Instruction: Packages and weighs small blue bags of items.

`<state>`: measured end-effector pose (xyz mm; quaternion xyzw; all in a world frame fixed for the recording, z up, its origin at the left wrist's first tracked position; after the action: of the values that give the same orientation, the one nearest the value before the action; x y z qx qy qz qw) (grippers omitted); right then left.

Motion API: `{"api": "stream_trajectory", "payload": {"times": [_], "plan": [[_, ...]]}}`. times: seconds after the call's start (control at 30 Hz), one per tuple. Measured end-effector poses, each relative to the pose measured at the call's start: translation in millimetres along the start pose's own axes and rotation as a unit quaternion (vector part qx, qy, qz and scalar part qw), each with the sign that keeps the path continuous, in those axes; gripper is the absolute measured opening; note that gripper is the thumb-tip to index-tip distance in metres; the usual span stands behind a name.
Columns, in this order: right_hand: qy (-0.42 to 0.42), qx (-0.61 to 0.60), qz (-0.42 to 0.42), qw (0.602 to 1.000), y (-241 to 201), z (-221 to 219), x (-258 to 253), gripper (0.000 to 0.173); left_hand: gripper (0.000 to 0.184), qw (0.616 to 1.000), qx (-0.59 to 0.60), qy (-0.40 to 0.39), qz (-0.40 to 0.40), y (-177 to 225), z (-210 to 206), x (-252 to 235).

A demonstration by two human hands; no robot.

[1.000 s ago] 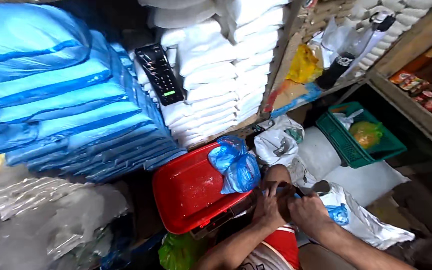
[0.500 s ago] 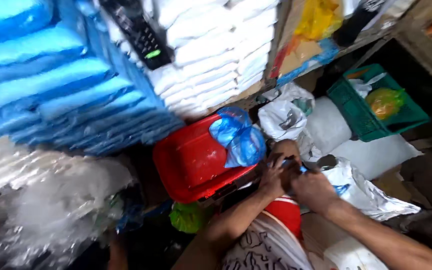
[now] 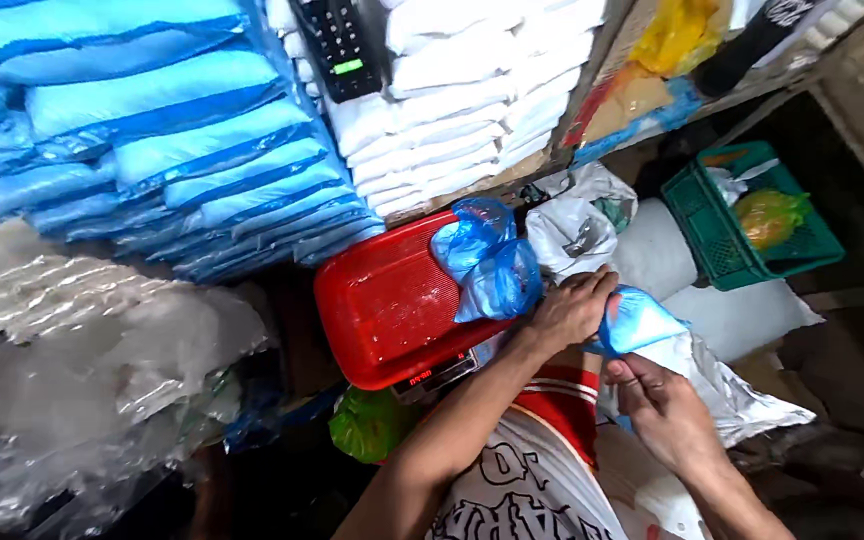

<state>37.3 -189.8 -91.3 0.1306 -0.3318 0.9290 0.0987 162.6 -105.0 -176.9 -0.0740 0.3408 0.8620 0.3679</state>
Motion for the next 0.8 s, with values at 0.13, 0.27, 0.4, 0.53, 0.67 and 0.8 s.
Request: {"api": "stream_trajectory", "payload": {"times": [0.13,0.27,0.4,0.53,0.67,0.8], "plan": [[-0.016,-0.097,-0.018,0.995,-1.7,-9.8,11.8,0.037,0.053,0.999,0.043,0.004,-0.005,-1.4,6.4,3.2],[-0.011,-0.129,-0.011,0.992,-8.4,-16.3,18.6,0.037,0.044,0.997,0.076,0.000,-0.005,-4.9,-4.9,8.6],[-0.010,-0.159,-0.006,0.987,-14.8,-13.8,22.5,0.036,0.043,0.994,0.102,-0.030,0.013,-4.5,-11.4,7.9],[-0.023,-0.300,-0.006,0.954,-14.4,22.0,7.6,0.033,0.040,0.969,0.240,-0.036,0.053,8.3,-12.9,-5.1],[-0.009,-0.381,-0.033,0.924,1.7,76.2,-22.1,0.032,0.025,0.912,0.407,-0.002,0.046,39.2,24.4,-25.2],[-0.017,-0.363,0.004,0.932,7.6,109.8,-18.8,0.035,0.011,0.873,0.472,-0.117,-0.023,51.7,60.8,-35.5]]}}
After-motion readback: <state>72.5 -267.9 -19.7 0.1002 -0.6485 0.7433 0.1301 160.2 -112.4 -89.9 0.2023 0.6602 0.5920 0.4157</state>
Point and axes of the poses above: each hand's wrist, its own x-axis away from the middle knuckle, its own z-axis out of the back of the hand, y = z × x, the point moved 6 cm from there along -x, towards the middle knuckle, and after that the axes turned 10 degrees about -z, right-handed, at the moved point
